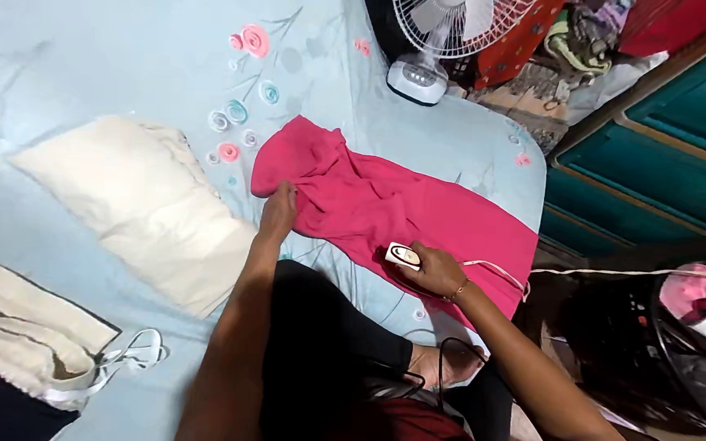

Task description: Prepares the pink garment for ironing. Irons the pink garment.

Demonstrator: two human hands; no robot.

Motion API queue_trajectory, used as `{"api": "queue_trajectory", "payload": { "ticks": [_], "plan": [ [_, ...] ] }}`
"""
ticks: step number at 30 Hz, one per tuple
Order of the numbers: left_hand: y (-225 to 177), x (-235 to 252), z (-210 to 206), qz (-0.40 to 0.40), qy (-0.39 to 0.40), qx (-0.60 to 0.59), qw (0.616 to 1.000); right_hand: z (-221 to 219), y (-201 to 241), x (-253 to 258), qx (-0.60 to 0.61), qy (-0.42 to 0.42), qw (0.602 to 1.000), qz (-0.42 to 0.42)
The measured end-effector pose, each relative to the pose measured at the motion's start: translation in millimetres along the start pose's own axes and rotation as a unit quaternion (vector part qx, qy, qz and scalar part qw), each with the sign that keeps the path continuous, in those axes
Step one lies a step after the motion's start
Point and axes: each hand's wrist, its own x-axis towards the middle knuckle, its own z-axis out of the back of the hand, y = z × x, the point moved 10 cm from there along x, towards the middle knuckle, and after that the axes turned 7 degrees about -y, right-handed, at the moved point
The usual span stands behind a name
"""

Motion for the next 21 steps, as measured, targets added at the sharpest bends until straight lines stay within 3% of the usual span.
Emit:
{"api": "queue_trajectory", "payload": {
  "ticks": [5,9,14,21],
  "plan": [
    [-21,27,28,0.003,-0.033,0.092,0.995,-3,16,12,-0.007,0.02,1.0,0.016],
    [-12,34,15,0.016,-0.022,0.151,0.988,-8,43,30,-0.013,0.026,0.999,0.037],
    [18,21,11,0.075,-0.022,0.132,0.988,-24,92,65,-0.008,0.03,0.999,0.038],
    [36,11,20,0.112,-0.045,0.004,0.993,-37,151,116,0.017,0.002,0.998,0.056]
  ]
}}
